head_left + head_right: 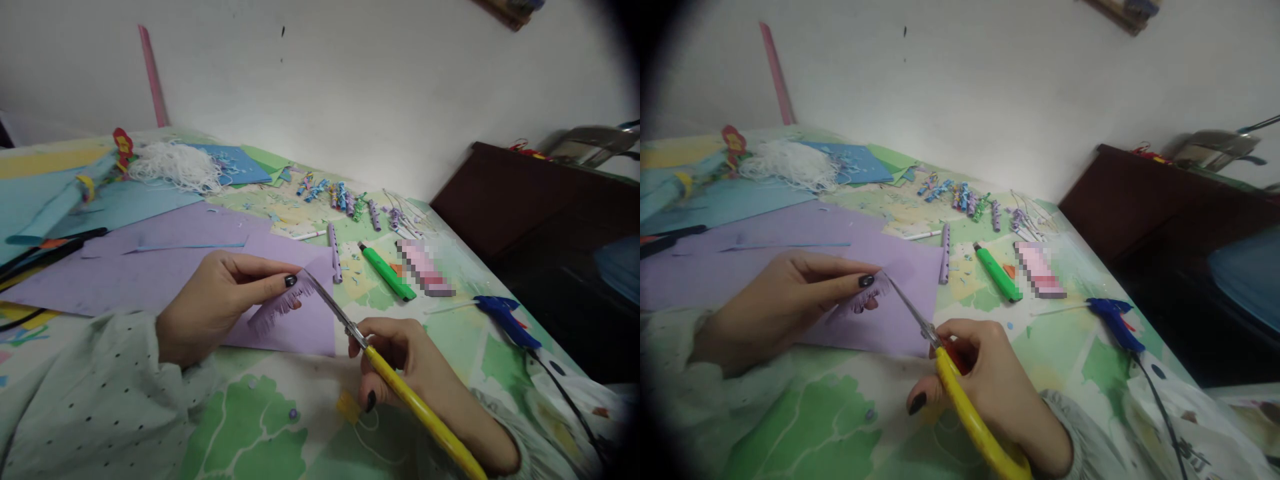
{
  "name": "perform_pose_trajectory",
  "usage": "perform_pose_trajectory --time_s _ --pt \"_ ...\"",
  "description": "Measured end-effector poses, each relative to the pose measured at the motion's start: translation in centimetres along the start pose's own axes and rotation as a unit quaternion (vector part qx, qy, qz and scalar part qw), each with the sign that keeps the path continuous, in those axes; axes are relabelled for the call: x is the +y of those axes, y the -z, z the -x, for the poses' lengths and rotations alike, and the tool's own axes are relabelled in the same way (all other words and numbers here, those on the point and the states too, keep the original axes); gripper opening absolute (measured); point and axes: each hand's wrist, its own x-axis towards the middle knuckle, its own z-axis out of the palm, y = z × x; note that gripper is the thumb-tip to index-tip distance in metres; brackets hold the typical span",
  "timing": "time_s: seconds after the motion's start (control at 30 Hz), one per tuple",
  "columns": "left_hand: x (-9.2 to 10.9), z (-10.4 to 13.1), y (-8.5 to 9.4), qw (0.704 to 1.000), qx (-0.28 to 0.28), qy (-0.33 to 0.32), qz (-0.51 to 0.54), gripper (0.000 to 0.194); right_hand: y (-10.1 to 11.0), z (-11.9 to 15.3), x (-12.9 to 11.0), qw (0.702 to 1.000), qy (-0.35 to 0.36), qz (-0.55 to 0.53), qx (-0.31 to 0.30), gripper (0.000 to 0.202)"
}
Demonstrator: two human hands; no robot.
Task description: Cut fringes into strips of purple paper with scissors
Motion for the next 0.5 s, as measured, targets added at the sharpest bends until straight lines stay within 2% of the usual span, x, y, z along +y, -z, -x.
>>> perform_pose_trajectory --time_s 0.5 --pt "0.12 0.01 0.05 1.0 -0.006 -0.003 -0.009 0.016 0.02 0.0 0.1 1.0 -0.005 0.005 -0.002 0.044"
